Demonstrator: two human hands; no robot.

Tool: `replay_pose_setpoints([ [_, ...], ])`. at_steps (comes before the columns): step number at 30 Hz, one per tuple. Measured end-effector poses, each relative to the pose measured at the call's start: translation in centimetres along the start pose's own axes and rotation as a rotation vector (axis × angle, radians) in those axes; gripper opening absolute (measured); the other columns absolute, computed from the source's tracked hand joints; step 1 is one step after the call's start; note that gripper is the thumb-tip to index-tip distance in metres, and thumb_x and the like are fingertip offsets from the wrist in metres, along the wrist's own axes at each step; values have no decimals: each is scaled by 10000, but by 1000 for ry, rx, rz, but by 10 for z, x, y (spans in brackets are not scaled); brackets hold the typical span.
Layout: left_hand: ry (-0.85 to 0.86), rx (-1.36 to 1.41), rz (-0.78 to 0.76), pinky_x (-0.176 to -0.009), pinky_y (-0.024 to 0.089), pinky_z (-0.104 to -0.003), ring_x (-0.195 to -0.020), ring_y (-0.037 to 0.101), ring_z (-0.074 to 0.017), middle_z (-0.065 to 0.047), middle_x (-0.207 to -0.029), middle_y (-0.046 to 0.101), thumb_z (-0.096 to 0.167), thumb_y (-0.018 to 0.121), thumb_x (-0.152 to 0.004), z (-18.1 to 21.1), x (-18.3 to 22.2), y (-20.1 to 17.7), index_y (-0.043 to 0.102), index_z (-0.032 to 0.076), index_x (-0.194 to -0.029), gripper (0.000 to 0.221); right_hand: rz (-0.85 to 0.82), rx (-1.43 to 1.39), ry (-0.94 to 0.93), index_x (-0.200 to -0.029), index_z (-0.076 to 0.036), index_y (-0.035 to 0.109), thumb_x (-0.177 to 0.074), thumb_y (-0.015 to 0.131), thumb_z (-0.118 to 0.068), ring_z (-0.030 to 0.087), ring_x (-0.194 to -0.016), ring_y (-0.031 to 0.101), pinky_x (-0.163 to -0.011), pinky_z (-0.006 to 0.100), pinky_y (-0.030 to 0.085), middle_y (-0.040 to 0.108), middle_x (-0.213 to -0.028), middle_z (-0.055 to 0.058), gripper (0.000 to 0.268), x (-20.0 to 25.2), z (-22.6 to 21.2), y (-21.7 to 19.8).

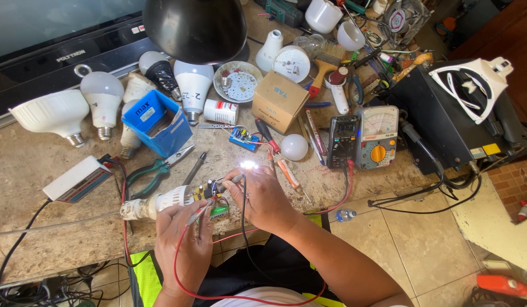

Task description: Repairing and testing a light bulb circuit board on a workbench using various tools

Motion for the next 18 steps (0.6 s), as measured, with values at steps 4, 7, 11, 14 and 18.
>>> replay_pose_setpoints([
  [4, 48, 14, 25, -763, 533, -367, -901, 601, -253, -5, -903, 723, 135, 736, -958, 6, -3, -4, 750, 114, -1099, 144, 30, 23, -5, -1051, -129, 655, -1059, 508, -276, 307, -819, 665, -862, 445, 406, 728, -921, 25, 208, 2, 2, -1],
  [7, 25, -7, 33, -798, 525, -361, -946, 602, -252, -13, -909, 718, 131, 758, -949, 3, 1, -1, 764, 117, -1099, 151, 33, 29, 0, -1053, -115, 653, -1062, 502, -275, 317, -802, 641, -841, 452, 411, 705, -905, 46, 221, 2, 0, -5],
  [11, 11, -11, 23, -781, 515, -353, -948, 586, -250, -18, -890, 710, 155, 758, -957, 3, 1, 0, 759, 119, -1102, 150, 39, 16, -9, -1062, -91, 651, -1063, 507, -263, 327, -840, 660, -869, 479, 430, 725, -951, 55, 224, 2, 0, -5],
  [14, 3, -11, 13, -775, 509, -352, -953, 580, -252, -5, -889, 715, 154, 757, -953, 0, 3, 2, 754, 128, -1102, 151, 36, 18, -4, -1062, -117, 642, -1063, 506, -272, 319, -797, 639, -858, 455, 414, 699, -872, 55, 206, 2, -1, -7],
  [18, 5, -23, 14, -775, 518, -364, -963, 590, -256, -14, -899, 707, 166, 753, -955, -2, 4, 4, 764, 138, -1104, 152, 43, 13, -16, -1050, -90, 665, -1061, 512, -260, 307, -811, 651, -862, 460, 419, 719, -926, 41, 229, 2, 0, -5],
])
Point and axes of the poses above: each hand's wrist, its own x-axis away from the middle knuckle, its own y-axis out of the palm, z = x × y, the point moved 10 cm from there along -x, towards the middle knuckle
